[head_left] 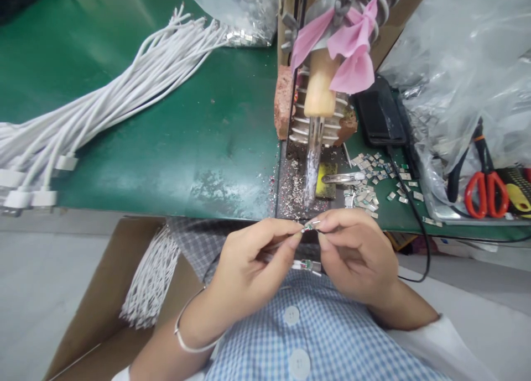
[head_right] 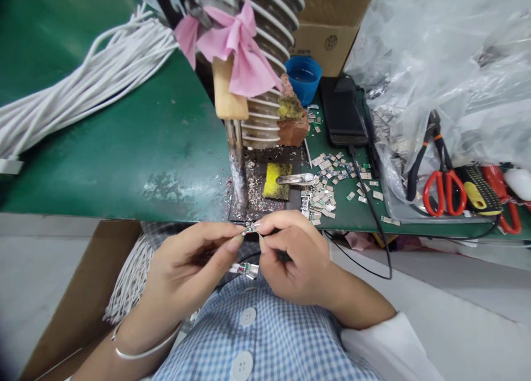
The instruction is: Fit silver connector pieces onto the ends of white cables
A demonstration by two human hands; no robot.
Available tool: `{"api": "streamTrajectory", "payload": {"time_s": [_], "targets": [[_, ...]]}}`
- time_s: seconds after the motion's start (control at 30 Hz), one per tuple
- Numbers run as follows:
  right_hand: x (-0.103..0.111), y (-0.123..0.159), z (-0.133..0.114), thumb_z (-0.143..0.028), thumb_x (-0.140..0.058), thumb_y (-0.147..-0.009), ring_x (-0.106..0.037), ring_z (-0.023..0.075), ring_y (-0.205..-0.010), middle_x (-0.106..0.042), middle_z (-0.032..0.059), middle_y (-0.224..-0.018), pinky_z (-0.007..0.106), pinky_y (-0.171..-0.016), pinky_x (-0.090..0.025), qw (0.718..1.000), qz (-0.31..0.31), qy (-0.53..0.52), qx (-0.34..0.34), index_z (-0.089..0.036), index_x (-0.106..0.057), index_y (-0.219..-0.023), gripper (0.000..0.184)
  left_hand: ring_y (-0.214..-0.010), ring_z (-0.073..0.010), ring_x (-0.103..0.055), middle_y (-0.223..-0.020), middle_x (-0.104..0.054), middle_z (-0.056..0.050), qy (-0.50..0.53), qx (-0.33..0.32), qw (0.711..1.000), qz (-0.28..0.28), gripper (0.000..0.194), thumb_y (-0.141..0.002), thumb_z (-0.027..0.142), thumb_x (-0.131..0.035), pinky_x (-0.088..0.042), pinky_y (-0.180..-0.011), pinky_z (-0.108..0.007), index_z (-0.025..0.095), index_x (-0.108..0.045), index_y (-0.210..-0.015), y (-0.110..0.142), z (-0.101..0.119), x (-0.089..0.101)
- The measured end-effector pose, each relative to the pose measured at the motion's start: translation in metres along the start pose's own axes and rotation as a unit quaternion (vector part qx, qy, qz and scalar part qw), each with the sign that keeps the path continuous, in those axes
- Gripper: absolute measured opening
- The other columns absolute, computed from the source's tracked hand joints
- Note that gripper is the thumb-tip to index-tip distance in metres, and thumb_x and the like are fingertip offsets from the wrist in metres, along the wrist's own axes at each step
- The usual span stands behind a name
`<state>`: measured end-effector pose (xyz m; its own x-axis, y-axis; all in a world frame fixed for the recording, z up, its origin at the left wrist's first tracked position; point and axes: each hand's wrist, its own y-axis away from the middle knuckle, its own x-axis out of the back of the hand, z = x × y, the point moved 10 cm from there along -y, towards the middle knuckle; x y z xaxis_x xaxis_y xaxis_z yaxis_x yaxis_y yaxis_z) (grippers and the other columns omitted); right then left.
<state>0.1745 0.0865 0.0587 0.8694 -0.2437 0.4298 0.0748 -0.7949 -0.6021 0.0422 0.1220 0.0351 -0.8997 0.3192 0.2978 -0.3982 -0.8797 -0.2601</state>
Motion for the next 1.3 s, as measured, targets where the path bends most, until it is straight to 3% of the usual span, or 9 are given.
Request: {"api": "streamTrajectory", "payload": {"time_s": [0.17, 0.7, 1.13, 1.3], "targets": [[0.002, -0.005, -0.002, -0.002, -0.060, -0.079, -0.068, 0.0160, -0.089, -0.067, 0.0038, -0.094, 0.031, -0.076, -0.061, 1.000, 0.009, 0.014, 0.009, -0.020, -0.058, -0.089, 0.021, -0.062, -0.0044, -0.063, -0.076, -0.072, 0.002, -0.040, -0.034, 0.999, 0.008, 0.018, -0.086, 0.002, -0.064, -0.049, -0.060, -0.011, 0.013, -0.069, -0.098, -0.004, 0.008, 0.003], [0.003, -0.012, -0.006, -0.001, -0.060, -0.078, -0.068, 0.0144, -0.091, -0.065, 0.0030, -0.094, 0.029, -0.078, -0.060, 0.999, 0.013, 0.019, 0.026, -0.019, -0.058, -0.084, 0.019, -0.063, -0.0068, -0.065, -0.077, -0.074, 0.001, -0.033, -0.005, 0.999, 0.009, 0.015, -0.087, 0.005, -0.065, -0.052, -0.059, -0.015, 0.016, -0.070, -0.096, -0.007, 0.005, 0.007], [0.000, -0.008, -0.005, -0.003, -0.060, -0.078, -0.068, 0.0176, -0.089, -0.065, 0.0034, -0.095, 0.035, -0.076, -0.062, 1.000, -0.014, 0.005, 0.018, -0.021, -0.058, -0.088, 0.021, -0.060, -0.0095, -0.066, -0.079, -0.077, 0.000, -0.040, -0.016, 0.999, -0.002, 0.019, -0.085, 0.004, -0.066, -0.057, -0.061, -0.020, 0.018, -0.071, -0.098, -0.004, 0.006, 0.007], [0.000, -0.009, -0.004, -0.003, -0.060, -0.079, -0.068, 0.0172, -0.088, -0.065, 0.0033, -0.094, 0.034, -0.076, -0.062, 1.000, -0.014, 0.002, 0.013, -0.022, -0.058, -0.088, 0.020, -0.057, -0.0096, -0.064, -0.074, -0.075, 0.001, -0.031, 0.010, 0.999, 0.000, 0.016, -0.086, 0.005, -0.066, -0.054, -0.057, -0.020, 0.018, -0.071, -0.095, -0.005, 0.002, 0.006]]}}
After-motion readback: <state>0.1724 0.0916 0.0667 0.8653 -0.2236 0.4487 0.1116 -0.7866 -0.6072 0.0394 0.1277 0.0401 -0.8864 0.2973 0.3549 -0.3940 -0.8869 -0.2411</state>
